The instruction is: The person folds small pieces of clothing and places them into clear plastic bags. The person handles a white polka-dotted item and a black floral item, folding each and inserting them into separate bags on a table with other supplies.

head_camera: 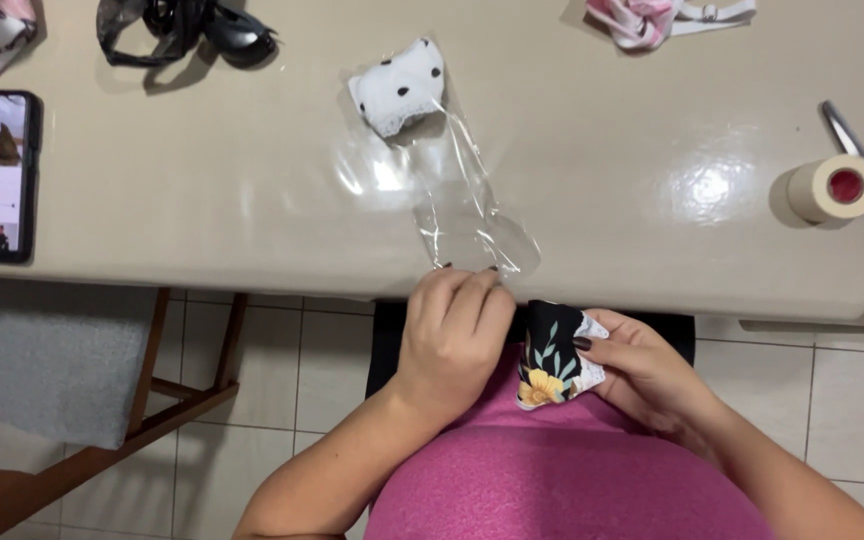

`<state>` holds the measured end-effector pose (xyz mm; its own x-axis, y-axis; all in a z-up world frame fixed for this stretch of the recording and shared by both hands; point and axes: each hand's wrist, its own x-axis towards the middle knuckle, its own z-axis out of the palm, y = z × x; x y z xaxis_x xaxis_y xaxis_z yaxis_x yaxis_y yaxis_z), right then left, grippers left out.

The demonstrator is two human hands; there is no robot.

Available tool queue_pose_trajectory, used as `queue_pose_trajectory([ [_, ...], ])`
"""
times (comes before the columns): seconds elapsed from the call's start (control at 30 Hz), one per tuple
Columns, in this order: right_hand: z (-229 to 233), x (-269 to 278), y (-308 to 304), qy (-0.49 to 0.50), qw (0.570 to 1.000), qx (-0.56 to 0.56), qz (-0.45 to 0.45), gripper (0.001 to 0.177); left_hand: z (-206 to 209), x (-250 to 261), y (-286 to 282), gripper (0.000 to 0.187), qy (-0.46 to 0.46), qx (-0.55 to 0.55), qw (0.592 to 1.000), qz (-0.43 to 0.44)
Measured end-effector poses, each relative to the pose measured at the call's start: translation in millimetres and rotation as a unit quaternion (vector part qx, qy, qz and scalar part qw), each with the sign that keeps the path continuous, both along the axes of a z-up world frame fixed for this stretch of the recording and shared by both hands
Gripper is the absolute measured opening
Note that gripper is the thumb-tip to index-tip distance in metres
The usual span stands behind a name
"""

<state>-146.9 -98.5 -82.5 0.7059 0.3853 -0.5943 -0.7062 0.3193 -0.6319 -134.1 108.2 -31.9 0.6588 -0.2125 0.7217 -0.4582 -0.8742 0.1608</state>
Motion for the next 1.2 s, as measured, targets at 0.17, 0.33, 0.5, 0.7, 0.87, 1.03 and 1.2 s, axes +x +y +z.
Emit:
queue_pose_trajectory([
  [0.17, -27.7, -22.3, 9.7, -0.009, 0.998, 0.055, 0.016, 0.021, -7.3, -9.2, 12.9, 0.013, -0.041, -0.019, 0.998, 0.044],
  [0.33, -36.5, -41.0, 23.3, 0.016, 0.998, 0.054, 0.007, 0.025, -23.0, -16.6, 19.6, 0.016, -0.098, -0.022, 0.994, 0.045],
  [0.5, -28.5, -41.4, 26.2, -0.008, 0.998, 0.055, 0.002, 0.028, -8.4, -13.4, 33.0, 0.017, -0.167, -0.037, 0.985, 0.004],
  [0.7, -10.6, -26.1, 40.6, 0.029, 0.988, 0.147, 0.024, 0.035, -9.4, -15.5, 41.0, 0.007, -0.076, 0.018, 0.997, -0.022],
  [0.87, -0.7, -24.4, 59.4, 0.104, 0.985, 0.139, 0.019, 0.028, -5.1, -20.1, 36.4, 0.013, -0.023, -0.008, 0.996, -0.086],
  [1.03, 5.5, -18.1, 66.4, 0.114, 0.984, 0.136, -0.03, 0.03, -11.1, -18.5, 42.1, 0.014, -0.033, -0.001, 0.991, -0.13],
  [1.2, 3.7, -4.4, 68.0, 0.052, 0.987, 0.11, -0.106, 0.019, -11.6, -9.6, 27.6, 0.016, -0.134, -0.027, 0.99, -0.038],
])
